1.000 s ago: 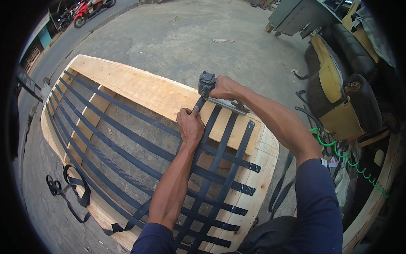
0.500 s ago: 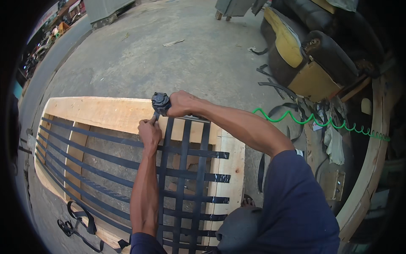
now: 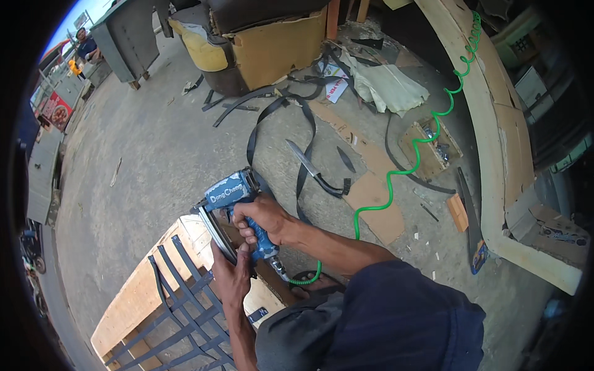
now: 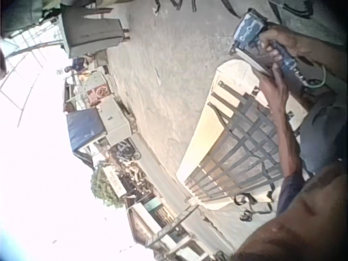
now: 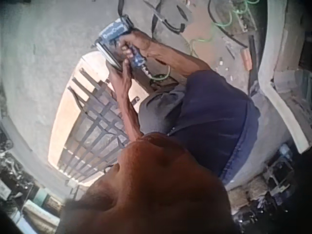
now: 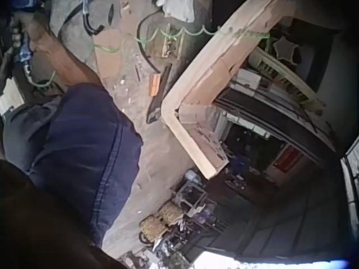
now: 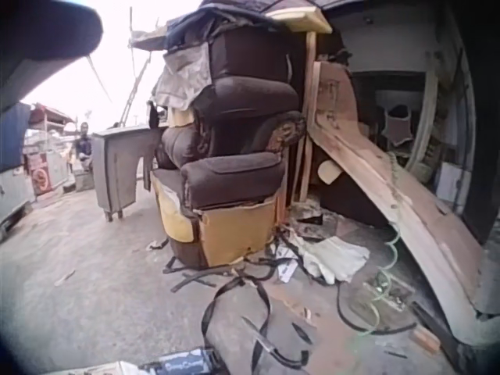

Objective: The person weaves rubber straps across a wooden furniture frame, staples them to the frame using a pneumatic staple gun, and cuts straps with a knife.

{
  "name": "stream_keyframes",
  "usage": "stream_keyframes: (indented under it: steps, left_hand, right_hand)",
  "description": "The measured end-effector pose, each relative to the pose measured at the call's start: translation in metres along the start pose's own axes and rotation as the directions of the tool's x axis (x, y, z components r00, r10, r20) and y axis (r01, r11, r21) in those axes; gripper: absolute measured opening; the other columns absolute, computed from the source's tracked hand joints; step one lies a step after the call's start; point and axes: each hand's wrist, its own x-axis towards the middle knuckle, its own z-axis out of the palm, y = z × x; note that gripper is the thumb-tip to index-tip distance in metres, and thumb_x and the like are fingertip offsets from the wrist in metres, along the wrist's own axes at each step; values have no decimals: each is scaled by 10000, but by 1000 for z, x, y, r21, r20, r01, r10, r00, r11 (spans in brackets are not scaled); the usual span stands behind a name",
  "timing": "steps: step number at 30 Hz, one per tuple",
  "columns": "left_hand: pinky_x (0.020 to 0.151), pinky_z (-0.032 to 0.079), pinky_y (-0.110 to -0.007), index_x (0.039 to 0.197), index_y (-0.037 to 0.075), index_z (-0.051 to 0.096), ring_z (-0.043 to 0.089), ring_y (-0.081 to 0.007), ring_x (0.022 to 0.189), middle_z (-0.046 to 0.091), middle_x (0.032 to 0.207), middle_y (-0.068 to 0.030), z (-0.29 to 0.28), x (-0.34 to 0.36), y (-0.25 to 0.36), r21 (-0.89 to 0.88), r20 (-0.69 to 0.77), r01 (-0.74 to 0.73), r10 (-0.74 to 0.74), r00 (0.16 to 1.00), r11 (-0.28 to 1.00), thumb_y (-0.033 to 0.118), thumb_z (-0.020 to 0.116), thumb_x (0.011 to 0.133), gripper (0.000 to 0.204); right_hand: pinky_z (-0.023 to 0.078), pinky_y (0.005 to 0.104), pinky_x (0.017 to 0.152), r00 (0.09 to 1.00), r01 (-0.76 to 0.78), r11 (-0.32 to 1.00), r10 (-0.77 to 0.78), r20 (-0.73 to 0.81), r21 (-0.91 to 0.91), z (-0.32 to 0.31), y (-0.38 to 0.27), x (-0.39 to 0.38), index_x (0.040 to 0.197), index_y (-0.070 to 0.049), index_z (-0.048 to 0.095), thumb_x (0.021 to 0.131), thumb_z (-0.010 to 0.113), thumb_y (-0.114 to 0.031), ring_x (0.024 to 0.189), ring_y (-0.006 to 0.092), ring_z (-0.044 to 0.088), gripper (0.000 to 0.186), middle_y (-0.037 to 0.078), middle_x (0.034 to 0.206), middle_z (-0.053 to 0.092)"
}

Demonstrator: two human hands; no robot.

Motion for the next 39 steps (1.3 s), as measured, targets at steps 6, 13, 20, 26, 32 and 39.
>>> stream_keyframes:
  steps: [6, 13, 20, 26, 32, 39]
  left_hand:
    - [526, 460, -414, 903, -19, 564, 637, -259, 550, 617, 610, -150, 62, 7, -8, 387, -209, 110, -29, 977, 916, 409, 547, 1045, 452]
    - [416, 272, -252, 814, 92, 531, 376, -52, 460, 413, 565, 46, 57, -14, -9, -261, 90, 386, -376, 922, 885, 486, 546, 1045, 456]
    - [361, 307, -258, 813, 97, 530, 392, -94, 387, 432, 523, 17, 15, 31, -53, -316, -191, 384, -455, 870, 867, 394, 581, 1028, 370]
    - [332, 312, -230, 811, 97, 521, 394, -72, 370, 456, 521, 10, -54, -19, -49, -411, -359, 320, -474, 804, 854, 382, 600, 1031, 368]
    - [321, 301, -220, 826, 87, 529, 395, -69, 370, 458, 520, 6, -73, -62, -60, -361, -436, 304, -447, 781, 882, 379, 604, 1030, 365]
    - [343, 296, -234, 830, 74, 547, 378, -60, 384, 452, 526, 19, -39, -65, -61, -369, -339, 373, -497, 799, 851, 391, 609, 1024, 377]
  right_hand:
    - [417, 298, 479, 996, 70, 994, -65, -63, 78, -48, -40, -8, 992, -11, 641, 840, 592, -135, 522, 116, 481, 202, 18, 662, 510]
    - [610, 343, 769, 802, 32, 79, -598, -21, -996, -73, -89, -81, 1264, 9, 638, 906, 719, -238, 865, 230, 733, 442, 142, 1104, 702]
    - [549, 465, 854, -104, -641, 31, -993, 47, -767, -259, -183, -238, 1187, -2, 649, 918, 666, -215, 958, 348, 706, 343, 198, 981, 719]
    - [450, 532, 1053, 109, -918, 74, -897, -429, -389, -378, -161, -244, 1149, -5, 672, 840, 742, -304, 1136, 443, 626, 436, 257, 1237, 649]
    - [429, 546, 947, 340, -713, -105, -916, -212, -694, -306, -86, -184, 1032, 26, 699, 767, 759, -156, 1145, 412, 530, 327, 211, 1121, 676]
    - [415, 485, 974, 714, -175, -321, -693, 104, -931, -200, 15, -120, 1074, -7, 698, 769, 782, -146, 1059, 357, 537, 346, 154, 1004, 655]
